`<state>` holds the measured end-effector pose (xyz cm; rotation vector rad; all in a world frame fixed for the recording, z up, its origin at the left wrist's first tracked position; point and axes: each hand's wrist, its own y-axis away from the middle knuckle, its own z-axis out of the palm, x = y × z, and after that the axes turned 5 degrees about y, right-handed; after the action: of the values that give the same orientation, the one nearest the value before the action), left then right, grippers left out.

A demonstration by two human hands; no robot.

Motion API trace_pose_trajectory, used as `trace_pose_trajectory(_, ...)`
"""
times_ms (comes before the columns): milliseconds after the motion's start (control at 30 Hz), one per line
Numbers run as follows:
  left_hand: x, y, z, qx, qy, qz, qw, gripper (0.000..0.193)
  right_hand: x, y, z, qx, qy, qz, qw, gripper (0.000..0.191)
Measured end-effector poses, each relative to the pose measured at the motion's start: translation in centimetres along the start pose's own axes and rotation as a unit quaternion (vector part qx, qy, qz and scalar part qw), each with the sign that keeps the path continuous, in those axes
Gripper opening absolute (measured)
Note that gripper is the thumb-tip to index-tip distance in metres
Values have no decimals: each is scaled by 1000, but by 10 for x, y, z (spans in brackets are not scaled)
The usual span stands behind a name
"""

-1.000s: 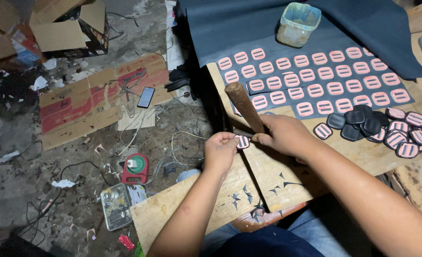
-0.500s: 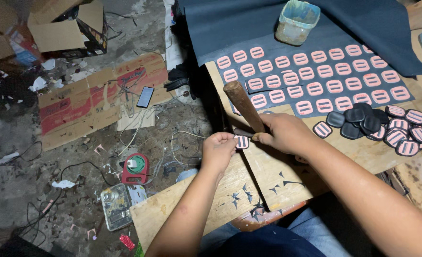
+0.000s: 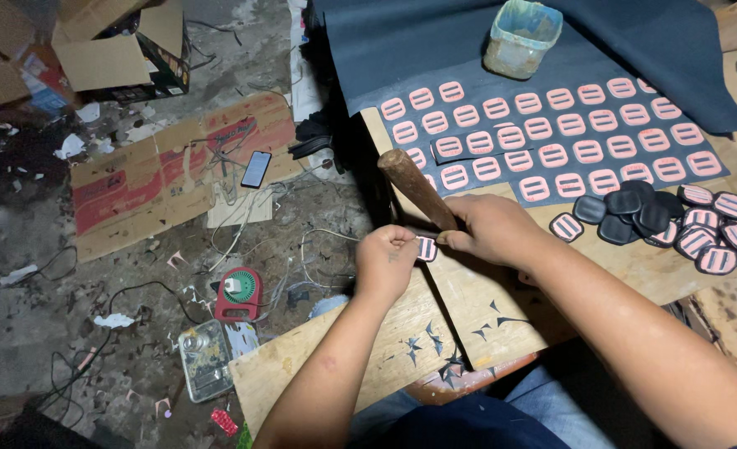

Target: The person uses a curved wooden tool to press and shape small rectangular fabric patches on a wooden board. They repeatedly pick up patches, position them on the board, and apply pressure with the tool, then place the finished pieces into a growing pile.

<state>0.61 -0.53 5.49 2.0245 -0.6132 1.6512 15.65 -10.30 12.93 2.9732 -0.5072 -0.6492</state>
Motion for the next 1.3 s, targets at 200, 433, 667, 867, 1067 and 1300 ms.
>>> trace_pose_trajectory(200, -3, -2, -1, 8, -18, -14, 1000, 11, 6, 2, -3, -10, 36, -41, 998, 38)
trace_pose_trajectory(433, -3, -2, -1, -25, 60, -81, 995, 14, 1, 3, 0, -4, 29, -6, 1000, 40)
trace_pose_trajectory(667, -8, 5, 0, 1, -36, 18, 999, 11, 5, 0, 3, -10, 28, -14, 999, 38)
trace_pose_trajectory(867, -12, 3, -2, -8, -29, 2, 1000, 12, 8, 3, -1, -29, 53, 2, 998, 37)
trace_pose_trajectory(1067, -7, 7, -3, 16, -172, 173, 970, 9, 1, -1, 2, -2, 16, -7, 1000, 35)
trace_pose_trajectory(1300, -7, 13, -1, 47, -155, 183, 970, 8, 8, 10, 0, -4, 37, -14, 999, 36)
